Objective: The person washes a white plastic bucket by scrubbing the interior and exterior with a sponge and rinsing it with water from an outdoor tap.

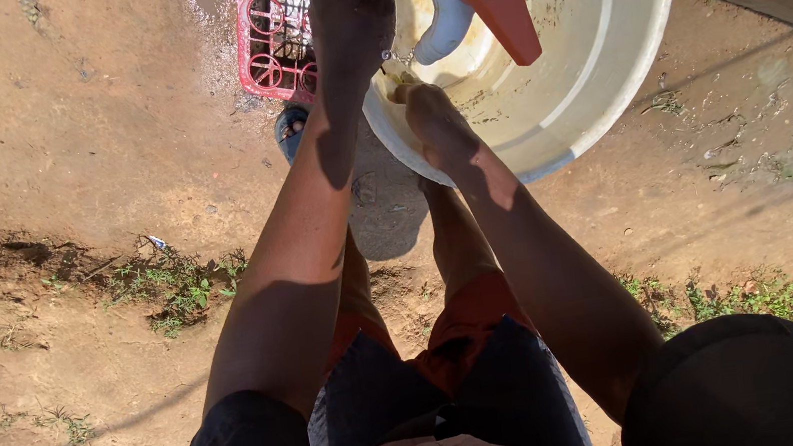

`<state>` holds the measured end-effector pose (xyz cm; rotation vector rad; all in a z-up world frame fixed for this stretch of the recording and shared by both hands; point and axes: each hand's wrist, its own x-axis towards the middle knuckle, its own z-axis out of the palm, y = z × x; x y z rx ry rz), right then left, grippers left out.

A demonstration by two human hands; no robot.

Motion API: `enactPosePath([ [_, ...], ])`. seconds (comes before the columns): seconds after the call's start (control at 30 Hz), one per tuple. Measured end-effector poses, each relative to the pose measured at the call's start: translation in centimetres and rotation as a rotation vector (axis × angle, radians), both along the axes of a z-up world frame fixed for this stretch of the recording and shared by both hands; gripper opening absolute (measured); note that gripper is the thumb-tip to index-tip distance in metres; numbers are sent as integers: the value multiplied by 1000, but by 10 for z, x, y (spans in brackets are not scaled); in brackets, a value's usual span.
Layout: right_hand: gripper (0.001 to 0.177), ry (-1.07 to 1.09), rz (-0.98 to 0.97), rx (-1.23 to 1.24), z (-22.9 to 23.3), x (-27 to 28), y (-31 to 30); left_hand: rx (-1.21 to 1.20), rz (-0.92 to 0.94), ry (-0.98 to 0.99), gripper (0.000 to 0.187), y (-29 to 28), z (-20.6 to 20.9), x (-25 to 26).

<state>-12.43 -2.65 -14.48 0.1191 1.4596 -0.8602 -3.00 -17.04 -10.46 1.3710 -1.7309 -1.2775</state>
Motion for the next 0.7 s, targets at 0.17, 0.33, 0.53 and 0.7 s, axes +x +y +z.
enactPosePath([
  [0.17,34,-236,-488,-612,-33,-6,-13,-37,34,250,51,62,14,11],
  [0.33,51,58,121,-192,-33,7,19,0,89,-42,46,48,16,35],
  [0.53,31,-472,-374,-625,-35,-18,-25,-26,134,109,37,65,29,26],
  [0.7,45,-228,-31,-265,-4,12,-20,296,272,-72,60,55,47,39],
])
